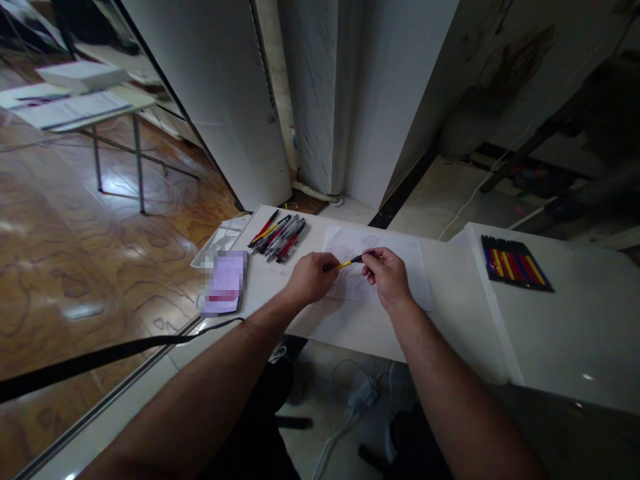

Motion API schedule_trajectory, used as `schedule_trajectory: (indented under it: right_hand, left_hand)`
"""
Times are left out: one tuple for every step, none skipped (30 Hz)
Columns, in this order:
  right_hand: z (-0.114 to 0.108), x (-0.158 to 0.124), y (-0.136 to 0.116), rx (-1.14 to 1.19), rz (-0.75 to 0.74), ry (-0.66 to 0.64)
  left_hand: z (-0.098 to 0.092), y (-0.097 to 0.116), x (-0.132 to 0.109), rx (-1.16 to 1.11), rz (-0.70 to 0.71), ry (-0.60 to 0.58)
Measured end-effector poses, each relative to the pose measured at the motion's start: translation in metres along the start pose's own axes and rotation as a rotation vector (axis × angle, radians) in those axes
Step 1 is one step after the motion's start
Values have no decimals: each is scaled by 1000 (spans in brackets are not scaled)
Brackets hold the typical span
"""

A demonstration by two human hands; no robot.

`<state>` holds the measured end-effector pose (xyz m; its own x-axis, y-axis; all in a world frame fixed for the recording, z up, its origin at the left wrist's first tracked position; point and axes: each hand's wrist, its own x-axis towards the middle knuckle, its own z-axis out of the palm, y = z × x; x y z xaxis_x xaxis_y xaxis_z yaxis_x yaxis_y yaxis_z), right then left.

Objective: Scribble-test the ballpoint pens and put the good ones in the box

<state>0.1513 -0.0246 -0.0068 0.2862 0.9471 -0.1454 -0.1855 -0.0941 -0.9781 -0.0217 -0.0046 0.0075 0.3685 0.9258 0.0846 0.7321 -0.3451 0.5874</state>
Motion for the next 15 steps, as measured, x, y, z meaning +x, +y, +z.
schedule_trajectory:
  right_hand:
    - [0,0,0,-3,0,-2]
    - [0,0,1,-4,-1,-3]
    - [-1,0,1,-4,-2,-4]
    - [-1,0,1,-3,0,-5]
    - [-1,0,1,-1,2,-6]
    - [-1,-1,1,1,4,-5]
    - [-1,-1,1,4,6,-6]
    - [-1,-1,0,6,7,-6]
    - [-1,-1,0,8,7,-7]
    - [-1,0,0,8,5,-7]
    - [-1,0,0,5,2,-8]
    - [-1,0,0,0,-2,-8]
    - [-1,0,0,-6,-5,-8]
    - [-1,0,0,-11,-8,-6]
    - [-1,0,0,-15,-10,-5]
  left_hand:
    - [0,0,0,1,0,2]
    - [0,1,0,1,1,7]
    - [0,1,0,0,3,13]
    - [0,1,0,-2,4,20]
    - [0,1,0,-4,6,26]
    - [1,1,0,-7,7,31]
    - [1,2,0,-9,8,34]
    - [1,2,0,-10,7,38]
    - [2,2,0,-12,7,42]
    - [2,2,0,-13,8,45]
    - [2,2,0,-15,8,48]
    - [3,2,0,-16,8,49]
    - [3,2,0,-16,7,49]
    - [3,2,0,-16,3,49]
    - [3,2,0,-14,-2,49]
